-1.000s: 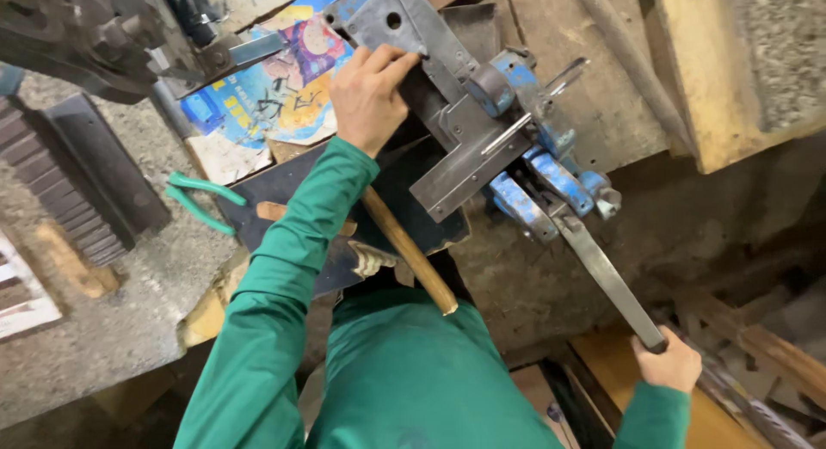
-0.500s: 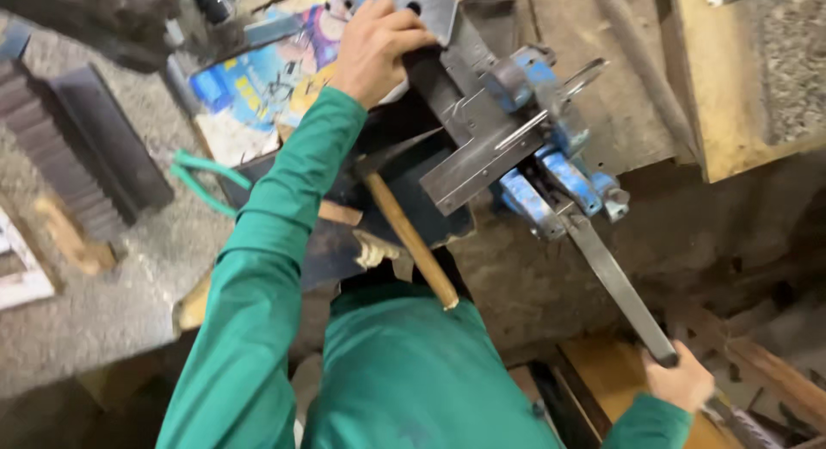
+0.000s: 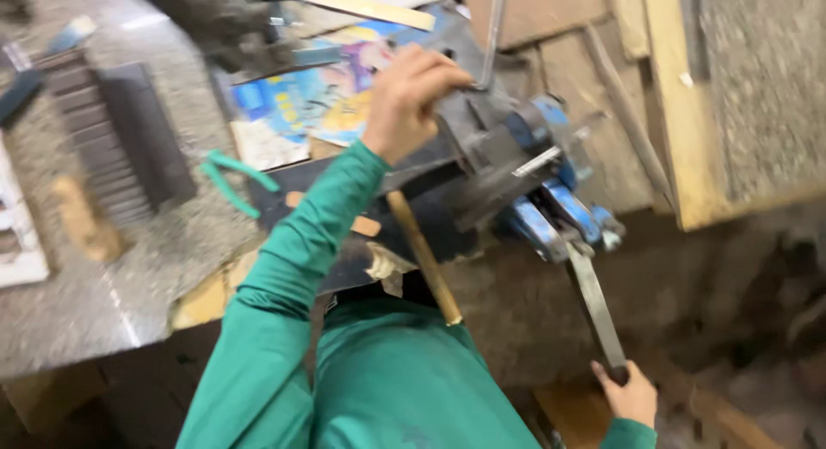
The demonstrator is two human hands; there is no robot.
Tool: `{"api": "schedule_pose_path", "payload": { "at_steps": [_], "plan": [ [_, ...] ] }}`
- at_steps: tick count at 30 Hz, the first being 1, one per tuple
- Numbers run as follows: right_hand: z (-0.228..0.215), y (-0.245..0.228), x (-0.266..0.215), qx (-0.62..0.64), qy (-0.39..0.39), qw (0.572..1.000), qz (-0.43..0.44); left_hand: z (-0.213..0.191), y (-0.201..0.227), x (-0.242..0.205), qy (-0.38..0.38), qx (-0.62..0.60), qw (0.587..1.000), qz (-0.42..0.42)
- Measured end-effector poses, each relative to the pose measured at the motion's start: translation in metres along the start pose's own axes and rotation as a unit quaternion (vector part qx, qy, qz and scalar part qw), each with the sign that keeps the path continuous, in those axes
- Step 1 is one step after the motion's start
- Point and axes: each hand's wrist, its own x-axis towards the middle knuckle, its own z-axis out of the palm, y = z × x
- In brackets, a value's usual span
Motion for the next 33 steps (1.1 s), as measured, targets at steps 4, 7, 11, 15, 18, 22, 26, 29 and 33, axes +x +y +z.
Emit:
{"api": "schedule_pose_path", "payload": {
  "at_steps": [4,7,11,15,18,22,26,29,33],
  "plan": [
    [-0.062,-0.115,0.001,0.001,0.183,0.959,-0.216,-0.053,0.045,-0.035,0.029,-0.168,0.975,-0.145],
    [-0.097,-0.243,-0.028,0.104,0.194,0.915,-0.337,-0.083,0.060,-0.074,0.147,-0.492,0.812,-0.277],
    [-0.064,-0.397,-0.058,0.216,-0.005,0.803,-0.556,-0.122,0.074,-0.133,0.293,-0.559,0.720,-0.289],
    [0.018,-0.488,-0.057,0.024,0.117,0.748,-0.652,-0.153,0.084,-0.174,0.370,-0.612,0.635,-0.291],
    [0.057,-0.501,-0.047,-0.032,0.068,0.795,-0.602,-0.169,0.088,-0.196,0.383,-0.641,0.613,-0.259],
    [0.018,-0.480,-0.031,0.227,-0.278,0.845,-0.397,-0.172,0.082,-0.207,0.399,-0.707,0.529,-0.247],
    [-0.050,-0.469,-0.061,0.440,-0.323,0.742,-0.390,-0.152,0.080,-0.204,0.378,-0.737,0.500,-0.254],
    [-0.073,-0.479,-0.085,0.476,-0.323,0.718,-0.393,-0.137,0.081,-0.194,0.347,-0.759,0.490,-0.251],
    [-0.082,-0.492,-0.100,0.429,-0.294,0.744,-0.420,-0.130,0.088,-0.176,0.330,-0.737,0.478,-0.345]
  ]
}}
